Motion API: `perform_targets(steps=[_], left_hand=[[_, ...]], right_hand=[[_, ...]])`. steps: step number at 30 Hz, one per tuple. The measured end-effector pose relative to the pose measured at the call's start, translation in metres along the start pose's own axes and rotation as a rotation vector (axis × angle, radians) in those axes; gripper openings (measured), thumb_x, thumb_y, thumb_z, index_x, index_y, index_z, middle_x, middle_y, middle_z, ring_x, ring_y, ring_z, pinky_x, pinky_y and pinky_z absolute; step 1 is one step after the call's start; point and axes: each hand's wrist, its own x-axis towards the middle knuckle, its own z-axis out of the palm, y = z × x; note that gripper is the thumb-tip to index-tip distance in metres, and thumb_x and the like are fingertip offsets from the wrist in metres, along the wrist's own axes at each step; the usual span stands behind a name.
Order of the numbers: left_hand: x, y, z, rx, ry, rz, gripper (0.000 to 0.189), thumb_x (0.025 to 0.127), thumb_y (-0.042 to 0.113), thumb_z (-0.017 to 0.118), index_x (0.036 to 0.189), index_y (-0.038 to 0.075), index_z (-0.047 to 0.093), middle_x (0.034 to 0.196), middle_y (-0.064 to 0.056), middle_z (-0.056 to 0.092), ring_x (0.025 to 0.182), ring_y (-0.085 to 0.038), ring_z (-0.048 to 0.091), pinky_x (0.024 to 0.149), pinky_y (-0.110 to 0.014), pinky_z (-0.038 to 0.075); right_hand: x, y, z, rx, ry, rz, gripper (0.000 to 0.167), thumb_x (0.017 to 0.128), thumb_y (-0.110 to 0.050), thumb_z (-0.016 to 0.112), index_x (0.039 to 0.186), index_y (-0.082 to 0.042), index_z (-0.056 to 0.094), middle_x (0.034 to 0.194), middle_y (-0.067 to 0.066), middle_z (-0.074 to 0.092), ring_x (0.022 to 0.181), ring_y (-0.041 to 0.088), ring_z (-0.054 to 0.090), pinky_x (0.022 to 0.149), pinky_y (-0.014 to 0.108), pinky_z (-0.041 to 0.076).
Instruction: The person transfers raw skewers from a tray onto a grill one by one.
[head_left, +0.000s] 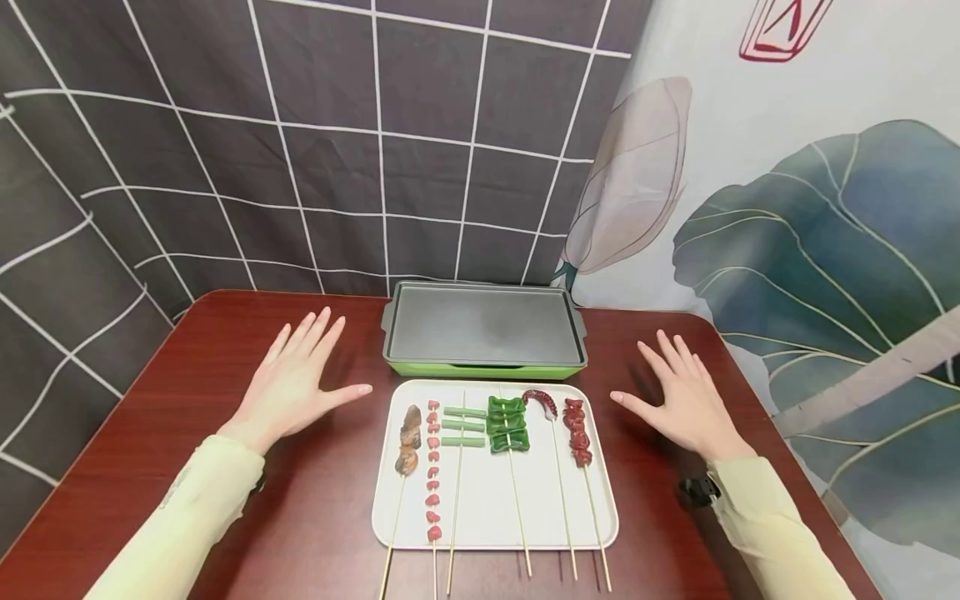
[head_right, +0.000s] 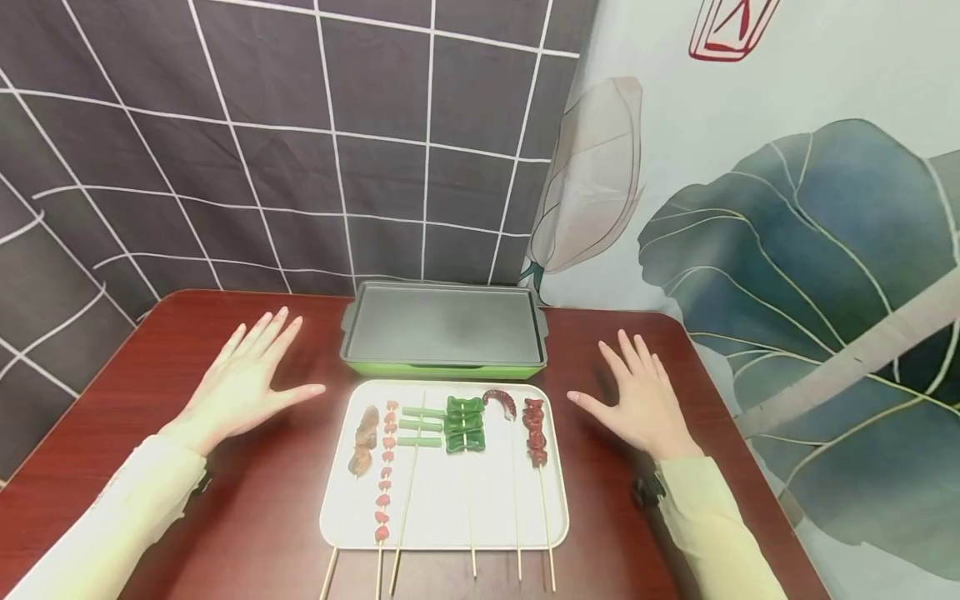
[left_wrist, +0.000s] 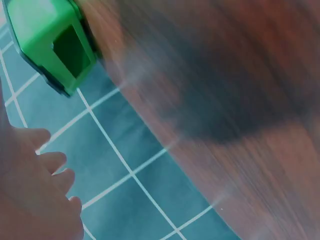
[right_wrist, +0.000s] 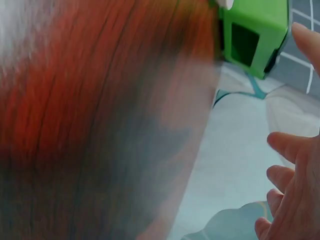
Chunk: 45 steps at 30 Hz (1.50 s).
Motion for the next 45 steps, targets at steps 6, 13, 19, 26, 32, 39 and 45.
perform_targets(steps=[6, 13, 19, 26, 32, 39, 45], left_hand=[[-0.013, 0.011, 0.002, -0.016, 0.004, 0.072, 0.112, 0.083, 0.077, 0.063, 0.158, 0.0, 0.032, 0.165, -0.019, 0.025, 0.152, -0.035, 0.019, 0.125, -0.044, 0.005], [-0.036, 0.025, 0.006, -0.04, 0.0, 0.146, 0.11, 0.085, 0.074, 0.063, 0.158, -0.001, 0.031, 0.164, -0.02, 0.027, 0.151, -0.036, 0.021, 0.124, -0.045, 0.01], [-0.059, 0.04, 0.014, -0.041, -0.046, 0.197, 0.109, 0.086, 0.071, 0.066, 0.158, -0.002, 0.03, 0.164, -0.019, 0.027, 0.15, -0.036, 0.024, 0.124, -0.045, 0.011], [-0.081, 0.054, 0.016, -0.045, -0.044, 0.287, 0.102, 0.086, 0.059, 0.074, 0.155, -0.004, 0.034, 0.161, -0.02, 0.033, 0.148, -0.038, 0.029, 0.122, -0.049, 0.018], [-0.092, 0.063, 0.017, -0.079, -0.133, 0.27, 0.11, 0.083, 0.069, 0.07, 0.158, -0.001, 0.03, 0.164, -0.016, 0.027, 0.151, -0.033, 0.023, 0.123, -0.049, 0.015], [-0.096, 0.07, 0.023, -0.094, -0.145, 0.285, 0.12, 0.077, 0.082, 0.064, 0.156, -0.003, 0.035, 0.163, -0.017, 0.03, 0.15, -0.033, 0.026, 0.121, -0.051, 0.021], [-0.097, 0.074, 0.027, -0.103, -0.15, 0.285, 0.125, 0.074, 0.088, 0.059, 0.154, -0.005, 0.036, 0.163, -0.018, 0.029, 0.15, -0.033, 0.027, 0.121, -0.049, 0.021]], right_hand=[[-0.007, -0.016, -0.009, 0.024, 0.0, -0.027, 0.097, 0.088, -0.062, 0.069, 0.157, -0.003, 0.036, 0.164, 0.022, 0.025, 0.153, 0.039, 0.011, 0.124, 0.049, 0.001], [-0.016, -0.038, -0.016, 0.052, 0.003, -0.082, 0.095, 0.09, -0.056, 0.071, 0.156, 0.001, 0.035, 0.16, 0.024, 0.032, 0.151, 0.04, 0.017, 0.124, 0.048, 0.006], [-0.026, -0.054, -0.021, 0.058, -0.028, -0.1, 0.095, 0.091, -0.055, 0.071, 0.158, 0.001, 0.033, 0.16, 0.023, 0.032, 0.151, 0.039, 0.018, 0.125, 0.045, 0.008], [-0.038, -0.073, -0.03, 0.103, -0.062, -0.094, 0.091, 0.091, -0.051, 0.074, 0.158, -0.003, 0.035, 0.161, 0.019, 0.032, 0.15, 0.038, 0.021, 0.121, 0.055, 0.019], [-0.05, -0.086, -0.038, 0.13, -0.076, -0.098, 0.088, 0.089, -0.045, 0.078, 0.157, -0.006, 0.039, 0.162, 0.015, 0.033, 0.151, 0.035, 0.021, 0.118, 0.059, 0.025], [-0.062, -0.093, -0.038, 0.148, -0.079, -0.098, 0.085, 0.088, -0.037, 0.081, 0.155, -0.006, 0.042, 0.161, 0.015, 0.034, 0.151, 0.034, 0.022, 0.117, 0.057, 0.027], [-0.072, -0.098, -0.035, 0.16, -0.089, -0.086, 0.083, 0.089, -0.043, 0.079, 0.154, -0.006, 0.044, 0.16, 0.014, 0.037, 0.15, 0.033, 0.025, 0.112, 0.06, 0.033]])
